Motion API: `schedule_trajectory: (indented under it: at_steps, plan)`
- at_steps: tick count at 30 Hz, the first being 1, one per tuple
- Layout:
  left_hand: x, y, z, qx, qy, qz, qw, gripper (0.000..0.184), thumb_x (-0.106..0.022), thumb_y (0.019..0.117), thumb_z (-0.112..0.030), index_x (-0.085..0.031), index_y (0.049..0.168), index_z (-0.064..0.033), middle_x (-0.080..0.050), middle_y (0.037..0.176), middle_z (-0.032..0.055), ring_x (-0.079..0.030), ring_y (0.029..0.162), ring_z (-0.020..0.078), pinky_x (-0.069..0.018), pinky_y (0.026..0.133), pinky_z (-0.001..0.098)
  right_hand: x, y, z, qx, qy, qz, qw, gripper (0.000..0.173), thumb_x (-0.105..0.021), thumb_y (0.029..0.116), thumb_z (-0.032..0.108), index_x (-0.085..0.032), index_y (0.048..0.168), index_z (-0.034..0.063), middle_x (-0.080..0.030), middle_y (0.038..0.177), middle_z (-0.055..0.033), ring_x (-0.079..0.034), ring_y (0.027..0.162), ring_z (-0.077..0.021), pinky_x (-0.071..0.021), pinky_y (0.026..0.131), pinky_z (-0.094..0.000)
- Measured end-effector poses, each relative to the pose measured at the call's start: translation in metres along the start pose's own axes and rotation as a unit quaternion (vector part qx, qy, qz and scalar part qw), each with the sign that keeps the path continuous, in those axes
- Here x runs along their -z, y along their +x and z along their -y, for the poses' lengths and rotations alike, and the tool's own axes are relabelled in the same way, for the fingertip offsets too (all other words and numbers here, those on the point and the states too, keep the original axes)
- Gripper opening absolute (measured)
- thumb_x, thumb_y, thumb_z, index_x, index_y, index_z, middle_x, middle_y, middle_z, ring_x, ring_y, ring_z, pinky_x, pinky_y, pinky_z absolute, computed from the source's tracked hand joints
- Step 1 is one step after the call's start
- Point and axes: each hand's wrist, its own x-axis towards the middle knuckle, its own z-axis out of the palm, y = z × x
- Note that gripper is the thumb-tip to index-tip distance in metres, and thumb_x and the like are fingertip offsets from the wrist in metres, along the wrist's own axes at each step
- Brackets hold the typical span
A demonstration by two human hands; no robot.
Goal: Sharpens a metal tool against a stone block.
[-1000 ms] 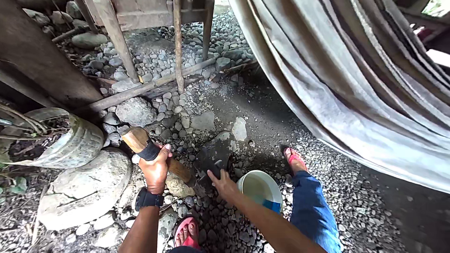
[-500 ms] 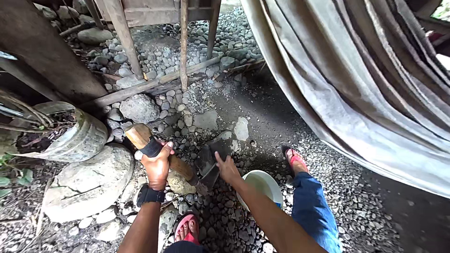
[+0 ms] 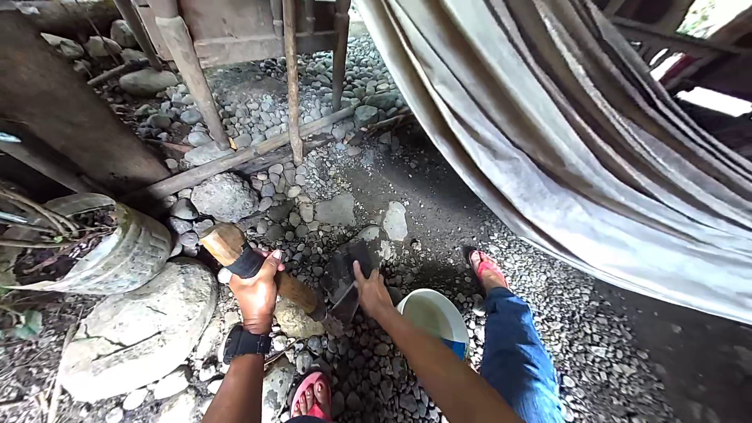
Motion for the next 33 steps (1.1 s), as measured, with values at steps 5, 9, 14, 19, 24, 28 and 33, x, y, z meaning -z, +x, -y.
schedule_trajectory:
  at_steps: [5, 9, 14, 19, 24, 28, 33]
  plan:
    - [0.000, -0.001, 0.001, 0.005, 0.008, -0.001, 1.000, 0.014, -0.065, 0.0838, 0.003, -0.059, 0.093, -0.0054, -0.067, 0.063, -0.0056, -0.065, 0.053, 0.0056, -0.0581, 0.055, 0.0215, -0.031, -0.035, -0.015, 0.123, -0.035, 0.042, 0.991, 0.062, -0.047, 0.1102, 0.023, -0.021, 0.166, 0.0259, -0.033, 0.153, -0.0403, -0.045, 0.135, -0.0576, -0.0491, 0.102, -0.0617]
    - [0.001, 0.000, -0.007, 0.016, -0.033, 0.032, 0.999, 0.014, -0.062, 0.0838, 0.004, -0.058, 0.093, -0.0066, -0.069, 0.066, -0.0036, -0.068, 0.056, 0.0092, -0.0608, 0.058, 0.0253, 0.009, 0.012, -0.010, -0.005, 0.010, 0.000, 1.000, 0.061, -0.038, 0.1130, 0.031, -0.011, 0.167, 0.0249, -0.031, 0.155, -0.0381, -0.046, 0.136, -0.0535, -0.0464, 0.108, -0.0548]
    - [0.005, 0.003, -0.002, 0.014, -0.040, 0.016, 0.999, 0.013, -0.061, 0.0862, 0.004, -0.057, 0.093, -0.0064, -0.068, 0.064, -0.0030, -0.067, 0.054, 0.0097, -0.0606, 0.057, 0.0258, 0.008, 0.009, -0.010, 0.011, 0.001, 0.003, 1.000, 0.060, -0.039, 0.1128, 0.030, -0.013, 0.167, 0.0254, -0.033, 0.154, -0.0374, -0.045, 0.137, -0.0526, -0.0462, 0.109, -0.0535]
    - [0.006, 0.006, 0.001, -0.001, -0.024, 0.019, 1.000, 0.013, -0.063, 0.0850, 0.002, -0.057, 0.093, -0.0065, -0.067, 0.064, -0.0053, -0.065, 0.054, 0.0074, -0.0597, 0.057, 0.0237, -0.023, -0.030, -0.013, 0.118, -0.050, 0.044, 0.991, 0.061, -0.044, 0.1112, 0.024, -0.018, 0.167, 0.0244, -0.033, 0.152, -0.0397, -0.044, 0.135, -0.0568, -0.0481, 0.104, -0.0592]
    - [0.006, 0.003, -0.003, -0.007, -0.010, 0.035, 0.999, 0.014, -0.064, 0.0835, 0.001, -0.057, 0.092, -0.0069, -0.067, 0.065, -0.0051, -0.066, 0.055, 0.0078, -0.0598, 0.057, 0.0239, 0.018, 0.016, 0.002, -0.013, 0.013, -0.003, 1.000, 0.060, -0.037, 0.1128, 0.028, -0.012, 0.167, 0.0230, -0.034, 0.154, -0.0365, -0.047, 0.137, -0.0502, -0.0453, 0.110, -0.0515]
    - [0.002, 0.003, -0.007, -0.002, 0.010, 0.024, 1.000, 0.013, -0.065, 0.0839, 0.000, -0.058, 0.093, -0.0056, -0.067, 0.065, -0.0061, -0.065, 0.055, 0.0057, -0.0588, 0.057, 0.0221, -0.006, -0.021, -0.004, 0.066, -0.046, 0.038, 0.996, 0.063, -0.041, 0.1114, 0.021, -0.013, 0.167, 0.0219, -0.031, 0.153, -0.0400, -0.044, 0.136, -0.0565, -0.0483, 0.106, -0.0571]
    - [0.000, 0.002, -0.011, -0.005, 0.007, 0.048, 0.999, 0.014, -0.066, 0.0824, 0.001, -0.060, 0.091, -0.0074, -0.068, 0.066, -0.0070, -0.066, 0.056, 0.0046, -0.0586, 0.057, 0.0209, 0.015, 0.013, 0.000, 0.025, -0.022, 0.004, 0.999, 0.061, -0.038, 0.1120, 0.024, -0.013, 0.167, 0.0210, -0.035, 0.152, -0.0391, -0.048, 0.134, -0.0543, -0.0470, 0.107, -0.0564]
